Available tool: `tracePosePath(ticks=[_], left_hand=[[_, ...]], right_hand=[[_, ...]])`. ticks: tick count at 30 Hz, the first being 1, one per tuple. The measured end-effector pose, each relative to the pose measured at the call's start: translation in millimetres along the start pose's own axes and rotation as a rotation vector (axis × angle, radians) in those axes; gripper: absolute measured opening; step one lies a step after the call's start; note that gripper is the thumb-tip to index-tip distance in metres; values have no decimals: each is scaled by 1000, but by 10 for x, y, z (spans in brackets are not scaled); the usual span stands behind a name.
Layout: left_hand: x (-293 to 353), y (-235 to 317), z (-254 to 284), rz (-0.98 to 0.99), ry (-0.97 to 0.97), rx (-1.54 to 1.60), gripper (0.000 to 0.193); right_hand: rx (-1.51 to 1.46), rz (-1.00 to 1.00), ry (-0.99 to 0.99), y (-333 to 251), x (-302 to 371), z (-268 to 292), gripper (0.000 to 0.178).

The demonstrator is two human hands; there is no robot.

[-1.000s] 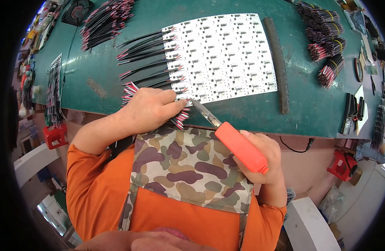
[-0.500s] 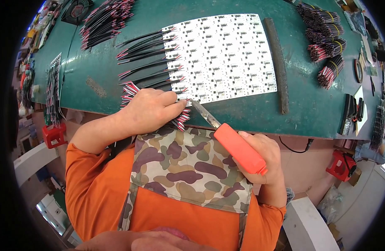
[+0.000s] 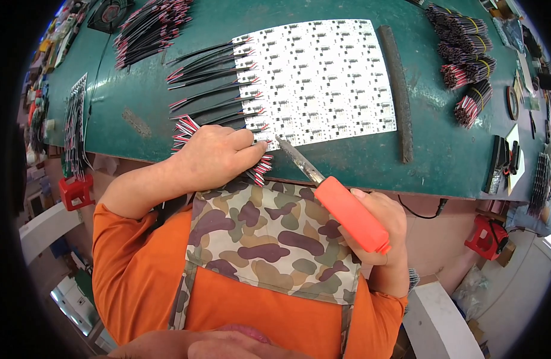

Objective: The person positions wire bundles onto a circuit board by hand and solders the wires to the board using a soldering gun.

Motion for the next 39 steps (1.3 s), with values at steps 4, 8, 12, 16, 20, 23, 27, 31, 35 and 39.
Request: tracePosePath(ticks=[4,8,12,16,20,23,27,31,35,39], left_hand=[[9,0,-10,1,-5,10,12],[9,-34,3,2,-52,47,14],[0,-80,-4,-37,-12,43,27],[-6,-79,33,-20,-68,74,20],[-15,-75,63,-1,-121,94,12],[-19,-73,66,-3,-120,95,11],[-24,-73,80,-7,-122,95,10],[-32,-66,90,3,-134,99,9],[-36,-72,105,-2,-140,112,9],[-41,-77,104,-5,-136,121,9]], right_hand=[[-14,2,22,-28,-5,-20,56],[-11,8,-4,-30,-24,-13,61],[-36,1,-18,-12,-12,-24,61],[-49,17,-34,-23,-20,-29,60],[-87,-152,-46,-91,-17,-30,24],[-65,-154,-47,-107,-20,-32,24],[-6,-5,-73,-28,-19,-15,59],[-11,22,-38,-51,-62,-20,59],[-24,8,-23,-60,-46,-23,59],[-10,3,-29,-59,-48,-25,60]])
Point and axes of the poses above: each hand's wrist, its own x-axis away from the middle knuckle, its own z-axis out of the back of the hand, y = z × x, the point moved 1 cm from there along -x, towards the middle knuckle, and after that the axes turned 15 degrees about -y, right-handed, at the moved point
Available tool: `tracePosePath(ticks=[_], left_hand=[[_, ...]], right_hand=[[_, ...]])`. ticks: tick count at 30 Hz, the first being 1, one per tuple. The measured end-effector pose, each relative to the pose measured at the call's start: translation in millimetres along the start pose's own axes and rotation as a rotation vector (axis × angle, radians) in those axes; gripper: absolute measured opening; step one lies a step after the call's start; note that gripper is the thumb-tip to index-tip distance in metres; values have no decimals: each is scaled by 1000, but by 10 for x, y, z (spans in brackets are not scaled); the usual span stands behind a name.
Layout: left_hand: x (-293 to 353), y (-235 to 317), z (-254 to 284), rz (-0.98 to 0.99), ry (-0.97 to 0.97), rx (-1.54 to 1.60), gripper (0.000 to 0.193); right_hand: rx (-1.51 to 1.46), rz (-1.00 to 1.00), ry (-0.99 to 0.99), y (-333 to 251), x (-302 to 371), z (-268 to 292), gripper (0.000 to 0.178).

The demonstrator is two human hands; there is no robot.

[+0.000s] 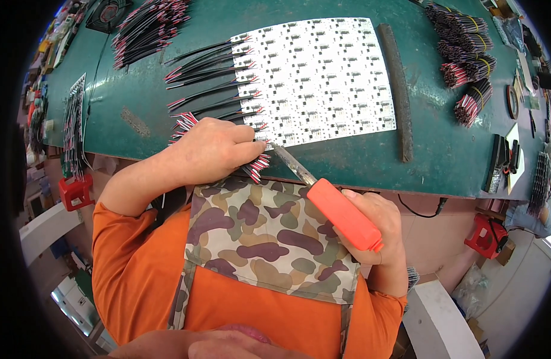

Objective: The person positions wire bundles onto a circuit board by hand and solders the wires to the board using a soldering gun.

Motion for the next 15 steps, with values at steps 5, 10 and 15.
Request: tracePosePath(ticks=[5,10,15], left_hand=[[-2,-7,3,-10,-2,6,9],[0,-31,-22,-17,7,-26,16],[0,-77,-30,-51,41,-32,28]], right_hand=[[-112,-122,-29,-7,56,35,44],[-94,-70,-23,32,93,43,59],[-103,-28,7,43,86,-10,58]])
Point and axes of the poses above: each hand's wrist, its own x-axis away from the middle knuckle, its own z-axis out of the back of the hand, y = z × x, the point moved 1 cm from there along -x, towards the middle knuckle, and after that the axes turned 15 degrees about -y, right-handed, at the moved point
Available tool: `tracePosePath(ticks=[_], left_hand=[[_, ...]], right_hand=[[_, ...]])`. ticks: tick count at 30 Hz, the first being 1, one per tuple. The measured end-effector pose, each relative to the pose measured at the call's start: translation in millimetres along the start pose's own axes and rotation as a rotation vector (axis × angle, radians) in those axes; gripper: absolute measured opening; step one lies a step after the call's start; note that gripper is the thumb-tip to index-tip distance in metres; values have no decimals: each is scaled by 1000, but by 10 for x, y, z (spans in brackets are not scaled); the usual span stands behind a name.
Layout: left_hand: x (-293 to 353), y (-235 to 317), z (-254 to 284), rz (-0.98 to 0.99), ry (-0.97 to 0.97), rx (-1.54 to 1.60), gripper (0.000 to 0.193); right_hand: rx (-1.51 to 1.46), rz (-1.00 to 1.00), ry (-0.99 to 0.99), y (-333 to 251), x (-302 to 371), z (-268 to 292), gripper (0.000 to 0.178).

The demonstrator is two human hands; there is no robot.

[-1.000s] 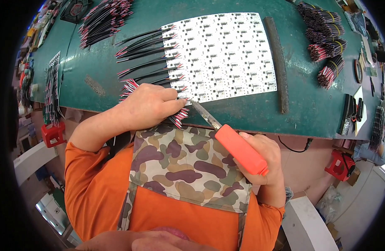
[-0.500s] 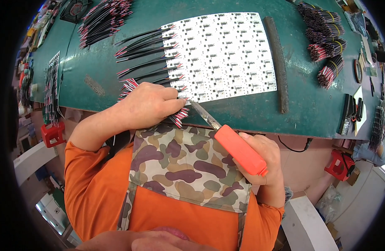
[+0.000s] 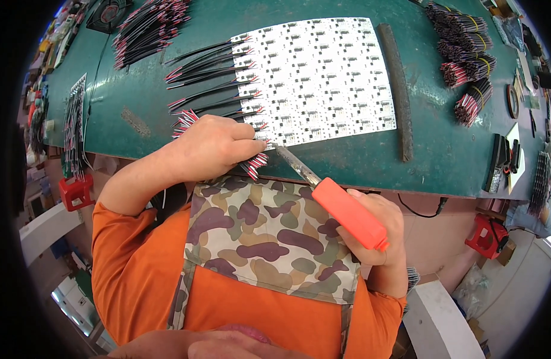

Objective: The person positions wire bundles onto a circuit board by hand and solders the wires to the board using a soldering gun.

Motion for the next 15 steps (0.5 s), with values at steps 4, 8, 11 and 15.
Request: tracePosePath(ticks=[4,8,11,15], left_hand=[[3,3,-7,-2,11,0,28],[10,19,-8,9,2,-9,28],[17,39,3,23,-13,-8,28],[14,58,22,18,-21,-11,29]], right_hand=[[-15,11,-5,28,21,-21,58],[-30,14,-9,25,14,-31,58],[-17,20,-14,33,28,-36,58],[4,16,-17,18,35,-37,58]])
Point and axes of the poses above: each hand's wrist, its own x-axis away from the middle knuckle, its own z-axis out of the back of the hand, y = z × x, the point moved 1 cm from there along -x, towards the middle knuckle, and after that the axes turned 15 degrees about -y, right-handed, at the moved point
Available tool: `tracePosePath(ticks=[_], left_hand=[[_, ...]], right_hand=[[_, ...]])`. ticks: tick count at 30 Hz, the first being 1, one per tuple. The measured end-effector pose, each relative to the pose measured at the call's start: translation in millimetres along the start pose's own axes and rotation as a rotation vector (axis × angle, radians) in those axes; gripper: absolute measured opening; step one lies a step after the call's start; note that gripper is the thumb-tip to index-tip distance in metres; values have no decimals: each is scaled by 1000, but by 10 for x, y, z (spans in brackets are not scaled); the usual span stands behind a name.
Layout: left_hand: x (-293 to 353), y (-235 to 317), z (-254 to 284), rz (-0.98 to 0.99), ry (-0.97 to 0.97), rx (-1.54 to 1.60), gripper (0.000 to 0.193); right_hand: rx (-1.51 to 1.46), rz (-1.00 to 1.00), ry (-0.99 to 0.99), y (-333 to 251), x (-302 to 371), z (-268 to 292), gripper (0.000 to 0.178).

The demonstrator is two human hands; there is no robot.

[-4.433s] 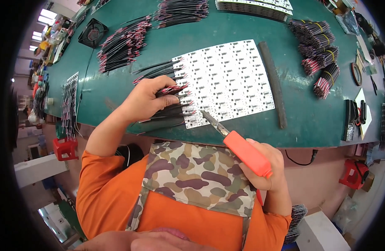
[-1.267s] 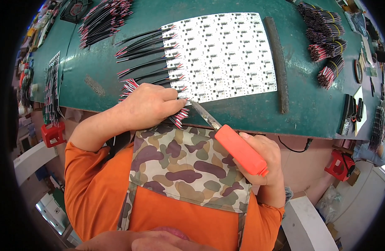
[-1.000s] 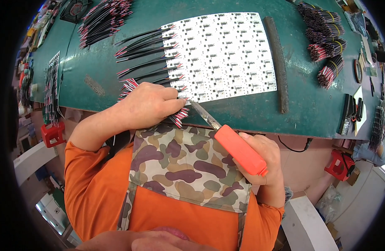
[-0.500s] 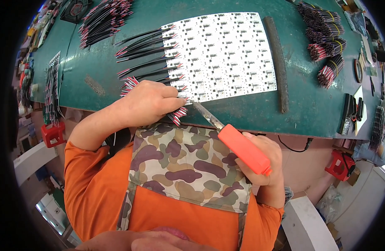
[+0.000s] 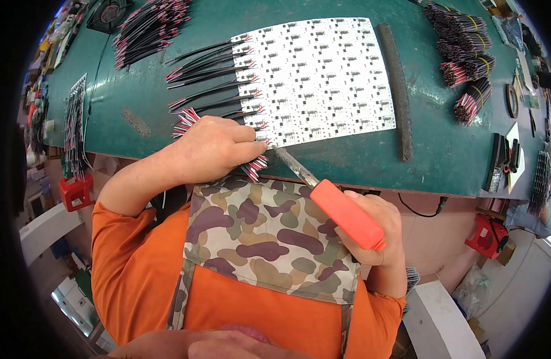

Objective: The person positions wire bundles onto a circuit board by hand and solders the wires to the board using a soldering gun.

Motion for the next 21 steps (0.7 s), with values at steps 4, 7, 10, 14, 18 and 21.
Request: tracePosePath(ticks=[4,7,10,14,18,21], left_hand=[[-6,27,-9,21,-5,5,10],[-4,45,-37,28,6,-37,18],[-4,58,-50,16,15,-90,27],[0,89,-30,21,-1,-40,10],[-4,84,-17,17,-7,-36,10],[-10,90,7,16,-18,-30,10]], right_hand=[[17,-1,13,-4,8,-10,58],[29,1,27,-8,8,-13,59],[2,-22,10,-18,-9,-10,60],[27,-3,19,-20,2,-21,60],[21,4,46,-24,7,-43,60],[15,5,48,-26,8,-41,60]])
Point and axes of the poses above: each hand's wrist, its own x-axis away from the middle knuckle, its own z-axis out of the back of the hand, y = z × x, the point moved 1 cm from there along -x, towards the middle knuckle, and after that the axes turned 15 degrees about -y, right-handed, at the moved point
